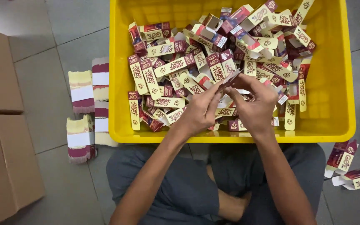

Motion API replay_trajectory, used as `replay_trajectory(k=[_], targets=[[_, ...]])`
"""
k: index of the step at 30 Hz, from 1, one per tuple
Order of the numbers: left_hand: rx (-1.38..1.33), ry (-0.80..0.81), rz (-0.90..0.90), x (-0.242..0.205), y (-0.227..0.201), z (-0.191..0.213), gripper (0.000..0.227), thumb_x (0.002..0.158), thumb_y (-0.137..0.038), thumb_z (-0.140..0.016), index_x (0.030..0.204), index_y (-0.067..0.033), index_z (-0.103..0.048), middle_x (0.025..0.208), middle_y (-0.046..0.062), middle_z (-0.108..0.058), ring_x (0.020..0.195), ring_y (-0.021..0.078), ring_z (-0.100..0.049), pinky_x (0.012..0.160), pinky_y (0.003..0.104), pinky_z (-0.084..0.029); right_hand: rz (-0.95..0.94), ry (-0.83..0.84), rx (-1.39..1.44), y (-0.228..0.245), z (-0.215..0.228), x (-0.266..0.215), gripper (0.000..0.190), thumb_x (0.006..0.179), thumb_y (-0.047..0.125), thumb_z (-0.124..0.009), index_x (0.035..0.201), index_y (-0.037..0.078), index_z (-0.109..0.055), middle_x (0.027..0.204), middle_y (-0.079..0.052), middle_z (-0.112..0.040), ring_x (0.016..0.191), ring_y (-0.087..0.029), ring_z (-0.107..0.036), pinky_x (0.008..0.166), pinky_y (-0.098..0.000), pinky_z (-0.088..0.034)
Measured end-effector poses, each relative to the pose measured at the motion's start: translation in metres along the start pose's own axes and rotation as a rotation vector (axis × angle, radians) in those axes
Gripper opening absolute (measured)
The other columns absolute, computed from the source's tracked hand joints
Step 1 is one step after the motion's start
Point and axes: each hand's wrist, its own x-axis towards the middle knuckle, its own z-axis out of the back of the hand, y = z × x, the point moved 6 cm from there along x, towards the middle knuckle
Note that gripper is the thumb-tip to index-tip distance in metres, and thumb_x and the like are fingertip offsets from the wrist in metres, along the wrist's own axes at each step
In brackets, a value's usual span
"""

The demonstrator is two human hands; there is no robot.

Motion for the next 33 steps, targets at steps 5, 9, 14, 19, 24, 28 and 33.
replay_trajectory(k=[5,9,14,19,24,28,33], targets=[[0.014,-0.134,-0.088,0.001,0.013,0.003,0.044,0.111,-0.017,-0.049,0.154,-0.0077,-0.044,0.13,0.025,-0.063,0.114,0.032,-0.067,0.098,0.044,-0.057,-0.082,0.03,0.153,0.0,-0.003,-0.001,0.038,0.09,-0.006,-0.079,0.126,-0.009,-0.068,0.107,-0.028,-0.072,0.104,-0.039,-0.072,0.088,-0.0506,-0.06],[0.115,-0.147,-0.127,0.005,-0.011,0.015,0.049,0.106,-0.017,-0.062,0.153,-0.0163,-0.049,0.14,0.02,-0.061,0.13,0.0336,-0.06,0.113,0.05,-0.049,-0.173,0.063,0.286,-0.018,-0.004,-0.012,0.041,0.096,0.014,-0.074,0.131,-0.005,-0.066,0.116,-0.028,-0.071,0.108,-0.04,-0.071,0.091,-0.0499,-0.06],[0.173,-0.241,-0.202,0.002,-0.007,0.016,0.051,0.097,-0.016,-0.074,0.146,-0.0178,-0.058,0.136,0.008,-0.063,0.127,0.0258,-0.064,0.11,0.044,-0.053,-0.186,0.023,0.353,-0.024,-0.006,-0.015,0.042,0.097,0.024,-0.073,0.126,-0.005,-0.069,0.112,-0.025,-0.072,0.112,-0.032,-0.069,0.088,-0.0445,-0.06],[0.186,-0.248,-0.228,0.002,-0.009,0.015,0.054,0.098,-0.013,-0.072,0.149,-0.0191,-0.055,0.131,0.01,-0.065,0.12,0.0267,-0.067,0.106,0.045,-0.056,-0.241,0.027,0.364,-0.023,-0.005,-0.017,0.03,0.099,0.016,-0.07,0.123,-0.001,-0.071,0.114,-0.021,-0.072,0.114,-0.031,-0.069,0.09,-0.0434,-0.061],[0.208,-0.215,-0.269,-0.001,-0.013,0.009,0.056,0.098,0.002,-0.067,0.149,-0.0161,-0.052,0.132,0.016,-0.064,0.121,0.0332,-0.066,0.107,0.051,-0.056,-0.336,0.07,0.411,-0.012,-0.003,-0.013,0.037,0.09,0.018,-0.078,0.122,0.0,-0.069,0.118,-0.019,-0.071,0.119,-0.029,-0.067,0.09,-0.043,-0.06],[0.198,-0.224,-0.285,-0.004,-0.017,0.006,0.053,0.099,0.001,-0.067,0.148,-0.0147,-0.054,0.138,0.01,-0.063,0.128,0.0289,-0.065,0.11,0.045,-0.055,-0.405,0.064,0.487,-0.028,-0.003,-0.02,0.032,0.089,0.01,-0.075,0.119,0.001,-0.069,0.118,-0.017,-0.071,0.12,-0.025,-0.065,0.09,-0.0397,-0.059],[0.225,-0.25,-0.342,-0.006,-0.022,0.004,0.051,0.098,0.0,-0.068,0.145,-0.0149,-0.057,0.136,0.01,-0.064,0.128,0.0292,-0.064,0.11,0.045,-0.055,-0.385,0.029,0.503,-0.005,-0.005,-0.019,0.025,0.09,-0.001,-0.068,0.114,0.0,-0.067,0.115,-0.016,-0.07,0.119,-0.024,-0.063,0.089,-0.0355,-0.054]])
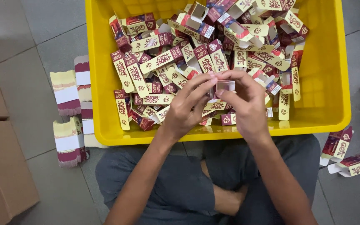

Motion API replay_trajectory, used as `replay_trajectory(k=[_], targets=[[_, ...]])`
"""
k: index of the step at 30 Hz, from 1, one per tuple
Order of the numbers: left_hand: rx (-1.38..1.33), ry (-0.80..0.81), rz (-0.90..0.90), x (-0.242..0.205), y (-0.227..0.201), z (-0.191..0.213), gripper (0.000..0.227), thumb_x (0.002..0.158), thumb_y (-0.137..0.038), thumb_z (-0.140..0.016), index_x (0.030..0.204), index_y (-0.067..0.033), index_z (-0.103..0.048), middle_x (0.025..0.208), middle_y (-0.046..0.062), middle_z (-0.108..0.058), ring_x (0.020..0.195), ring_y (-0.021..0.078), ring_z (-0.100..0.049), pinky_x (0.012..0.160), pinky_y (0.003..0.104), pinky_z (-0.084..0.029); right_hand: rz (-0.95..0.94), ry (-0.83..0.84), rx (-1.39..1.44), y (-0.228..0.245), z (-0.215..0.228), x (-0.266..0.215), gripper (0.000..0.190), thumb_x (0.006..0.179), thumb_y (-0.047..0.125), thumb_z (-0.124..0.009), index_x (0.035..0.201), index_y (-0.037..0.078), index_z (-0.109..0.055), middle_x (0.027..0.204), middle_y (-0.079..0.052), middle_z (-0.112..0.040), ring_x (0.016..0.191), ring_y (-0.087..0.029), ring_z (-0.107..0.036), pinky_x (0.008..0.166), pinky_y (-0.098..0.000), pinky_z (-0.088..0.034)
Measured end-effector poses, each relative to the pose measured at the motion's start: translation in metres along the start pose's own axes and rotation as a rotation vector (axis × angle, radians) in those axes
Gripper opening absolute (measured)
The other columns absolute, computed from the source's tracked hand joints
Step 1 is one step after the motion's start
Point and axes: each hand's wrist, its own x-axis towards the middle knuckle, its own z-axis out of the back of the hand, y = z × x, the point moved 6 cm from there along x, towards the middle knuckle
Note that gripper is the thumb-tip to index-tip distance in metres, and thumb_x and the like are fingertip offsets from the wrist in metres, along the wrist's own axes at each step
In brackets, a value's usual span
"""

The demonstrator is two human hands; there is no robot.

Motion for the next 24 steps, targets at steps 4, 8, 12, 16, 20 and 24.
replay_trajectory(k=[4,8,12,16,20,24], targets=[[0.011,-0.043,-0.086,0.001,-0.008,0.002,0.047,0.099,0.003,-0.065,0.14,-0.0187,-0.06,0.136,0.013,-0.064,0.129,0.0324,-0.063,0.111,0.048,-0.054,0.018,-0.001,-0.027,0.014,-0.009,0.001,0.025,0.091,-0.005,-0.067,0.114,0.001,-0.066,0.117,-0.014,-0.067,0.118,-0.021,-0.059,0.088,-0.0356,-0.051],[0.098,-0.04,-0.123,0.001,-0.015,0.003,0.043,0.101,0.001,-0.062,0.137,-0.0223,-0.063,0.138,0.011,-0.063,0.129,0.0293,-0.064,0.11,0.045,-0.056,-0.02,0.023,-0.005,0.016,-0.01,0.0,0.024,0.091,-0.004,-0.067,0.115,0.002,-0.066,0.119,-0.014,-0.068,0.113,-0.019,-0.058,0.089,-0.0338,-0.049],[0.102,-0.035,-0.147,-0.003,-0.002,-0.003,0.041,0.101,0.001,-0.062,0.136,-0.0209,-0.065,0.135,0.011,-0.064,0.127,0.029,-0.065,0.108,0.045,-0.057,-0.028,0.048,-0.024,0.018,-0.006,0.002,0.023,0.092,0.0,-0.071,0.114,0.001,-0.065,0.118,-0.015,-0.068,0.112,-0.019,-0.058,0.088,-0.0361,-0.05],[0.019,-0.045,-0.148,-0.008,0.012,-0.001,0.039,0.101,0.003,-0.059,0.135,-0.0147,-0.063,0.131,0.019,-0.062,0.122,0.0346,-0.065,0.104,0.049,-0.057,-0.136,0.15,0.071,0.028,-0.003,0.006,0.041,0.09,0.022,-0.064,0.125,-0.001,-0.066,0.118,-0.023,-0.068,0.111,-0.027,-0.06,0.092,-0.0409,-0.051],[-0.005,-0.018,-0.131,0.002,-0.007,0.005,0.034,0.099,0.003,-0.062,0.13,-0.0114,-0.066,0.131,0.017,-0.064,0.122,0.0347,-0.067,0.104,0.047,-0.057,-0.076,0.191,0.062,-0.007,0.022,0.007,0.031,0.096,0.015,-0.063,0.12,-0.003,-0.07,0.117,-0.02,-0.071,0.115,-0.026,-0.065,0.095,-0.039,-0.054],[0.024,-0.018,-0.14,0.002,-0.006,0.0,0.034,0.099,0.002,-0.063,0.13,-0.0125,-0.068,0.132,0.015,-0.064,0.124,0.0326,-0.066,0.107,0.045,-0.057,-0.023,0.191,-0.015,0.01,0.01,0.011,0.024,0.091,0.003,-0.071,0.113,-0.005,-0.07,0.114,-0.02,-0.073,0.113,-0.025,-0.069,0.093,-0.0368,-0.058]])
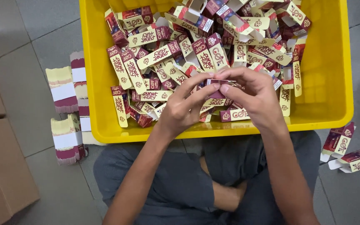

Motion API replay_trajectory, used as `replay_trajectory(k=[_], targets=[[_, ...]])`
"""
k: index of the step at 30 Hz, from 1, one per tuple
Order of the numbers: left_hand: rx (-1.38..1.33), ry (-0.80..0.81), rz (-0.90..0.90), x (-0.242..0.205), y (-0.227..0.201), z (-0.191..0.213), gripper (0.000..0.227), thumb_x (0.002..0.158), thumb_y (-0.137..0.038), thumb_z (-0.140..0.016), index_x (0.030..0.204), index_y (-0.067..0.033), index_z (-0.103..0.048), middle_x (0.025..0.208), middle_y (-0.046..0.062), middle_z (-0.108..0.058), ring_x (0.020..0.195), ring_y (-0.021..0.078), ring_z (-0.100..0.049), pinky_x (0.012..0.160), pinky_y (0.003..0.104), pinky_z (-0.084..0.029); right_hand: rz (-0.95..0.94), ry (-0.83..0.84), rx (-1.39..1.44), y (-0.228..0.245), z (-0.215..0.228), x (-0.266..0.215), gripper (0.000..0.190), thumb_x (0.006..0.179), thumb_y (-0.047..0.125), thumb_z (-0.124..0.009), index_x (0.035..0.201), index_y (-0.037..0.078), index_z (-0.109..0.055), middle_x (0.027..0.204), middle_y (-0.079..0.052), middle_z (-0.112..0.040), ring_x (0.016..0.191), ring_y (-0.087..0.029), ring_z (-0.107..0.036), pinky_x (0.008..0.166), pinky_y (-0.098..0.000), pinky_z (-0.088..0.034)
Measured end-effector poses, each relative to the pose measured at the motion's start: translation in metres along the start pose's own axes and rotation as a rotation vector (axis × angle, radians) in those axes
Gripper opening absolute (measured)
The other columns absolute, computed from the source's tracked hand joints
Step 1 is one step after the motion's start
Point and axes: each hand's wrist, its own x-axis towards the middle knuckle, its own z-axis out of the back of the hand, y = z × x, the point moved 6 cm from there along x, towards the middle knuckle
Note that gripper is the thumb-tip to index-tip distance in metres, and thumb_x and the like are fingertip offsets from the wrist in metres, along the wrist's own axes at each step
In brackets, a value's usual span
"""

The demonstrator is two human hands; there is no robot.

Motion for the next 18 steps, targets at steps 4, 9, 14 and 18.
replay_trajectory(k=[4,9,14,18], targets=[[0.108,-0.045,0.008,0.001,0.001,0.002,0.033,0.1,0.002,-0.062,0.124,-0.0186,-0.071,0.134,0.012,-0.061,0.126,0.0312,-0.062,0.108,0.047,-0.056,0.084,-0.056,-0.065,-0.001,0.001,0.002,0.021,0.091,-0.003,-0.074,0.112,-0.003,-0.07,0.117,-0.018,-0.072,0.115,-0.024,-0.069,0.088,-0.0322,-0.061],[0.149,-0.108,0.066,-0.004,0.002,0.012,0.037,0.099,0.004,-0.058,0.118,-0.0222,-0.076,0.116,0.007,-0.063,0.111,0.0229,-0.067,0.102,0.039,-0.059,0.232,-0.168,-0.134,0.001,-0.009,-0.002,0.019,0.093,-0.006,-0.076,0.111,-0.002,-0.072,0.118,-0.019,-0.071,0.115,-0.026,-0.07,0.087,-0.032,-0.063],[-0.127,-0.176,0.374,-0.007,0.012,0.02,0.016,0.093,-0.008,-0.072,0.102,-0.0203,-0.077,0.11,0.005,-0.07,0.091,0.0119,-0.067,0.075,0.026,-0.061,0.384,-0.185,-0.191,0.0,-0.011,-0.004,0.017,0.09,-0.012,-0.078,0.105,-0.005,-0.075,0.114,-0.026,-0.072,0.116,-0.035,-0.069,0.089,-0.0435,-0.064],[-0.286,-0.263,0.52,-0.013,0.028,0.024,0.036,0.086,-0.014,-0.085,0.114,-0.0081,-0.063,0.113,0.006,-0.064,0.105,0.0174,-0.068,0.086,0.027,-0.063,0.41,-0.18,-0.183,0.0,-0.012,-0.003,0.018,0.091,-0.012,-0.077,0.107,-0.004,-0.075,0.113,-0.027,-0.072,0.117,-0.038,-0.069,0.091,-0.0448,-0.064]])
